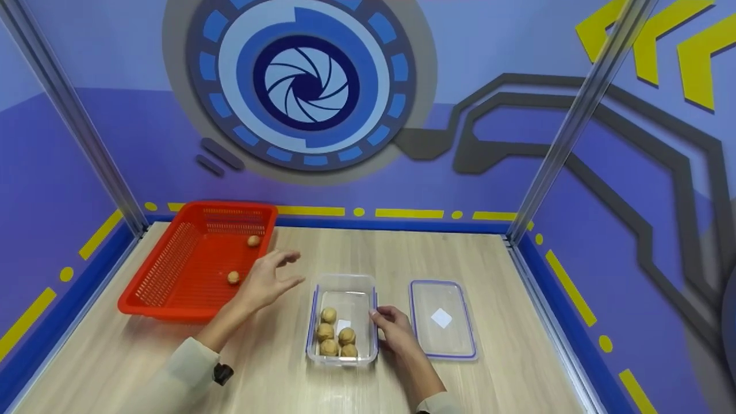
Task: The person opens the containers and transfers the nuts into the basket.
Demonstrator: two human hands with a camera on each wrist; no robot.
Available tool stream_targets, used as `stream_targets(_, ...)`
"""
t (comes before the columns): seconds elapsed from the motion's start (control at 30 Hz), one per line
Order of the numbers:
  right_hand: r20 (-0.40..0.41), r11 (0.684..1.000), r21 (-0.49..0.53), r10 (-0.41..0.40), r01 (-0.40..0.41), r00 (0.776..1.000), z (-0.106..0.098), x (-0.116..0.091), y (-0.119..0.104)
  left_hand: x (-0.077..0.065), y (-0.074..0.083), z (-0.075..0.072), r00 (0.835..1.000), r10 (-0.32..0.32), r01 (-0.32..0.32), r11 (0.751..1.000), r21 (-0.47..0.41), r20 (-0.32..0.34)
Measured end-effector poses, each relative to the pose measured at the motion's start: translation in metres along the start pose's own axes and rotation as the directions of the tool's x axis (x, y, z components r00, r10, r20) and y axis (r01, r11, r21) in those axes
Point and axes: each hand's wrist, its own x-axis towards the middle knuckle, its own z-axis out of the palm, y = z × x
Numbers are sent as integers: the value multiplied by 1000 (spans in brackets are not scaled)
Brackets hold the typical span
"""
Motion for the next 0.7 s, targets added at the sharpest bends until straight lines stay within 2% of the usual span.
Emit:
stream_targets(0.2,18,1000,23,9,-10,1000,0,1,-2,-8,8,22,996,27,-28,1000,7,90)
stream_targets(0.37,1,999,26,26,-26,1000,1,1,-1,-12,13,38,986,62,-65,998,16,152)
stream_targets(0.53,-6,999,20,27,-26,1000,-1,1,-1,-17,15,50,978,58,-59,998,-3,202)
stream_targets(0.7,-11,1000,12,20,-20,1000,-1,1,-1,-18,18,59,968,78,-80,997,0,238)
